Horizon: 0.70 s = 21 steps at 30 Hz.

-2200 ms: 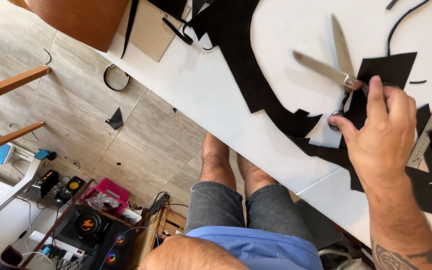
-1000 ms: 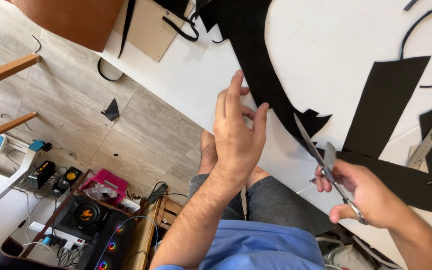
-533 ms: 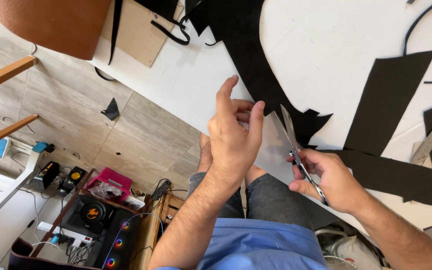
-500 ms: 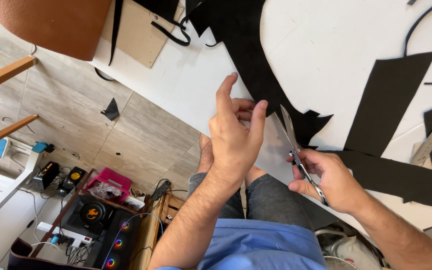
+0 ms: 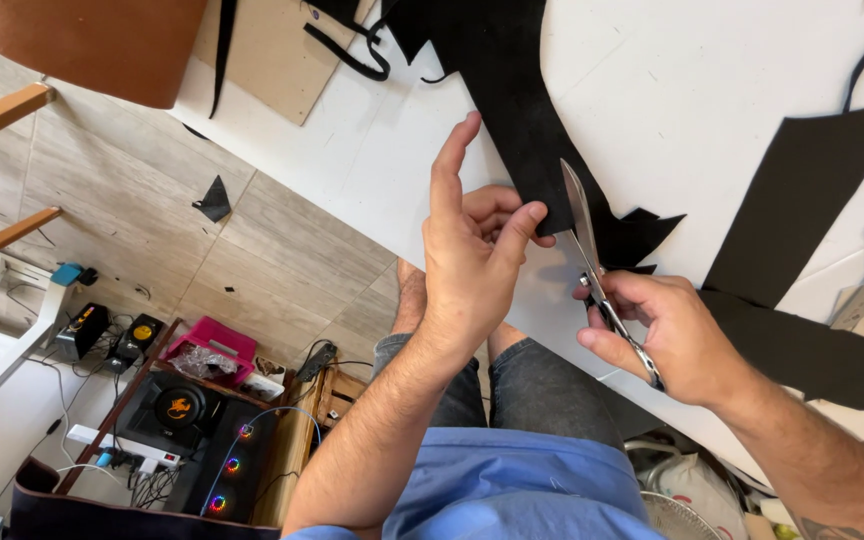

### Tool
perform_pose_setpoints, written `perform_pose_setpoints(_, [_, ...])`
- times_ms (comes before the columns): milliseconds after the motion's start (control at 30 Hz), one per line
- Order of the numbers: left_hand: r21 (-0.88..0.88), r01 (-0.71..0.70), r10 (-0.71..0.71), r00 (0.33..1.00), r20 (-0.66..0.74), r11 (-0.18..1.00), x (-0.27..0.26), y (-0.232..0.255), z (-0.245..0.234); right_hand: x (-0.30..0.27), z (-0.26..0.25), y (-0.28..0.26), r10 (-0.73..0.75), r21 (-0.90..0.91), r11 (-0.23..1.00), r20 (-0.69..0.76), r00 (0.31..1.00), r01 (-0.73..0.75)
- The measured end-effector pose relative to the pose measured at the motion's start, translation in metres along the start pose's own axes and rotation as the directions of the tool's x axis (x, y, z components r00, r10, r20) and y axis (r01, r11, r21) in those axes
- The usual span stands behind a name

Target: Inspect a leather wallet, mark a leather sheet with a ruler and pen, and cut it with scissors

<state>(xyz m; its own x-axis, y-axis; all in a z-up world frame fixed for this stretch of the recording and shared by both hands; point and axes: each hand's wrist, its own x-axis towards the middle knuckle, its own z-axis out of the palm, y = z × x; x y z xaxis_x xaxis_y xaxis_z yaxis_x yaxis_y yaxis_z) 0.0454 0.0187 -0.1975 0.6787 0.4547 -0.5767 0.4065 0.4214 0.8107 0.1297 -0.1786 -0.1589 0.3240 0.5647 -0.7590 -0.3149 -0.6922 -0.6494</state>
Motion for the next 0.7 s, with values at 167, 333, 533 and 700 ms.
perform_pose_setpoints(167, [-0.012,-0.02,0.021,1.0,0.023,1.0,0.0,-0.003,-0.002,0.005,0.003,0.005,-0.047,-0.044,0.998,-0.022,0.999,0.046])
perform_pose_setpoints(333, [0.012,0.106,-0.107,0.994,0.007,0.994,0.002,0.019,-0.002,0.004,0.007,-0.007,0.023,-0.131,0.991,-0.016,1.0,-0.025])
perform_pose_setpoints(533, [0.022,0.084,-0.085,0.996,0.012,0.996,0.002,0.018,-0.004,0.002,0.009,-0.004,0.004,-0.206,0.979,-0.049,0.999,-0.015])
perform_pose_setpoints(700, [0.02,0.08,-0.081,0.997,0.017,0.997,0.001,0.019,-0.006,-0.003,0.013,0.001,0.016,-0.255,0.966,-0.089,0.996,-0.038])
